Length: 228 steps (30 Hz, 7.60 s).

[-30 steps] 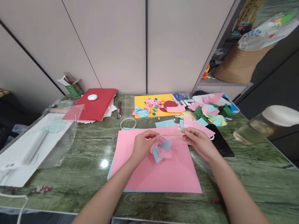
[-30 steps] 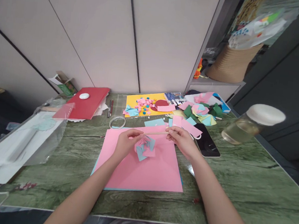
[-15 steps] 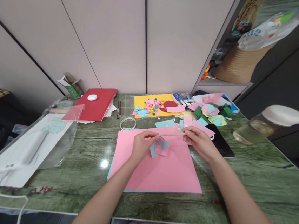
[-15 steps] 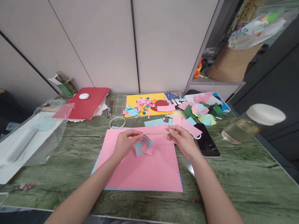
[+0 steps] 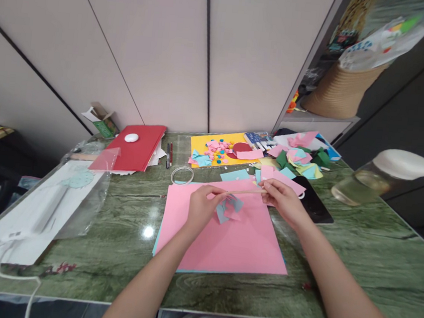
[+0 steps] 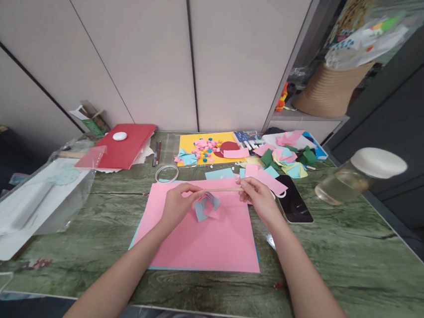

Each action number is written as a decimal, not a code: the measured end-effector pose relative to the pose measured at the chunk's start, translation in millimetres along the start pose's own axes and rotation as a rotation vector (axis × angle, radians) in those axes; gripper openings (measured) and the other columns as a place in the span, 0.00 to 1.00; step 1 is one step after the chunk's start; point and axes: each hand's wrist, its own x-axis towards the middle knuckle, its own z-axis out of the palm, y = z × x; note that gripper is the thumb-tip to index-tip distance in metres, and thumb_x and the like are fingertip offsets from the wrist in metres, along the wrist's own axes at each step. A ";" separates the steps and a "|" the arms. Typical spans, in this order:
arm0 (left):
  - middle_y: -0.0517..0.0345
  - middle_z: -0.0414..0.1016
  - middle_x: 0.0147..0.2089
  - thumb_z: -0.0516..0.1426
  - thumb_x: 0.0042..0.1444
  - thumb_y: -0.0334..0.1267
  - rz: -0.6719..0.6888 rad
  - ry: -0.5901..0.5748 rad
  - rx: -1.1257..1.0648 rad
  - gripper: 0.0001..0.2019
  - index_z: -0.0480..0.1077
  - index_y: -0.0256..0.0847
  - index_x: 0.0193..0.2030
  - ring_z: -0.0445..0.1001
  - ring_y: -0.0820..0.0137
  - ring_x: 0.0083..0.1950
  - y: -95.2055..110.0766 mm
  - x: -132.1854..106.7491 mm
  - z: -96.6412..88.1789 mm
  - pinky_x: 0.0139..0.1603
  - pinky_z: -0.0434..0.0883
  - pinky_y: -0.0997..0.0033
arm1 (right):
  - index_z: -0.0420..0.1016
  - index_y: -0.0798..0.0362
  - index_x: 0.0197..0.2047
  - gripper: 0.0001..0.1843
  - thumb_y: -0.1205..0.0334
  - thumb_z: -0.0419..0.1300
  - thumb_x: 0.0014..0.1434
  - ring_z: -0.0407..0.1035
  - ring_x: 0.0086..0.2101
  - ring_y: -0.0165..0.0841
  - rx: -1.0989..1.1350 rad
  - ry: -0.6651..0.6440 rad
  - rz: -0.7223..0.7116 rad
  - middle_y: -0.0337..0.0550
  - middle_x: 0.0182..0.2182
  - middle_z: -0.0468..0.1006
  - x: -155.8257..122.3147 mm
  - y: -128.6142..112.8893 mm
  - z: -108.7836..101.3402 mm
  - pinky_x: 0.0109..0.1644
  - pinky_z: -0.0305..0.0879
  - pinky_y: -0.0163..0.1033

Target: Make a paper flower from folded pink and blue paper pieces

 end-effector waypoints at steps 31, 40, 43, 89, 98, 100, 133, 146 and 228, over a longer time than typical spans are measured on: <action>0.60 0.76 0.35 0.56 0.50 0.30 0.049 0.016 0.058 0.06 0.74 0.43 0.32 0.72 0.69 0.40 -4.3 0.5 0.1 0.44 0.66 0.68 | 0.71 0.50 0.34 0.12 0.58 0.66 0.45 0.63 0.30 0.28 -0.128 -0.004 -0.150 0.37 0.29 0.70 -3.6 -3.0 -3.4 0.33 0.57 0.34; 0.61 0.76 0.33 0.58 0.48 0.31 0.006 0.049 -0.012 0.07 0.71 0.42 0.36 0.73 0.72 0.36 -1.7 0.1 0.8 0.40 0.67 0.72 | 0.72 0.50 0.35 0.11 0.59 0.65 0.46 0.64 0.30 0.28 -0.084 0.050 -0.134 0.37 0.29 0.71 -1.6 -0.3 -7.6 0.34 0.60 0.34; 0.61 0.75 0.33 0.57 0.48 0.30 0.032 0.059 -0.003 0.06 0.70 0.42 0.34 0.73 0.72 0.36 -1.3 -0.6 1.1 0.40 0.67 0.72 | 0.71 0.50 0.35 0.11 0.59 0.64 0.47 0.64 0.30 0.28 -0.101 0.026 -0.135 0.37 0.29 0.70 -1.4 1.0 -6.5 0.34 0.60 0.34; 0.60 0.75 0.34 0.57 0.51 0.32 0.191 0.096 0.093 0.04 0.73 0.43 0.32 0.71 0.69 0.39 5.7 -5.0 -1.8 0.45 0.65 0.67 | 0.72 0.52 0.31 0.10 0.56 0.64 0.46 0.57 0.24 0.26 0.011 -0.106 0.000 0.35 0.22 0.64 -6.9 -11.5 -2.1 0.28 0.52 0.34; 0.60 0.76 0.36 0.57 0.53 0.36 0.275 0.052 0.257 0.02 0.72 0.44 0.33 0.70 0.67 0.41 4.0 -3.1 -1.4 0.44 0.63 0.66 | 0.71 0.53 0.28 0.10 0.55 0.64 0.47 0.56 0.23 0.25 0.010 -0.098 -0.011 0.36 0.22 0.64 -6.4 -10.7 -5.1 0.26 0.51 0.34; 0.60 0.76 0.36 0.57 0.53 0.35 0.285 0.063 0.292 0.02 0.72 0.44 0.33 0.69 0.68 0.41 2.7 -2.9 -0.6 0.44 0.62 0.66 | 0.72 0.53 0.29 0.10 0.55 0.63 0.47 0.56 0.23 0.25 0.018 -0.106 -0.007 0.36 0.22 0.63 -6.3 -10.5 -5.4 0.26 0.51 0.34; 0.60 0.74 0.35 0.52 0.58 0.37 0.254 0.009 0.391 0.06 0.68 0.42 0.33 0.67 0.68 0.41 -2.6 -2.0 2.0 0.44 0.59 0.66 | 0.70 0.52 0.29 0.11 0.54 0.62 0.50 0.62 0.26 0.28 -0.158 -0.055 -0.099 0.36 0.23 0.68 -5.7 -7.7 -1.8 0.32 0.57 0.34; 0.61 0.74 0.35 0.53 0.57 0.35 0.215 0.020 0.393 0.05 0.67 0.41 0.32 0.67 0.68 0.40 -3.4 -1.1 2.5 0.43 0.59 0.67 | 0.70 0.51 0.32 0.13 0.55 0.65 0.45 0.64 0.26 0.28 -0.123 -0.041 -0.095 0.36 0.25 0.69 -6.8 -8.6 0.1 0.31 0.59 0.34; 0.57 0.73 0.35 0.49 0.59 0.36 0.211 -0.047 0.457 0.08 0.67 0.41 0.33 0.66 0.66 0.41 -4.5 -0.2 3.1 0.44 0.60 0.65 | 0.71 0.52 0.29 0.15 0.48 0.61 0.47 0.65 0.26 0.30 -0.400 0.075 -0.192 0.41 0.26 0.72 -3.1 -7.5 -1.3 0.28 0.62 0.36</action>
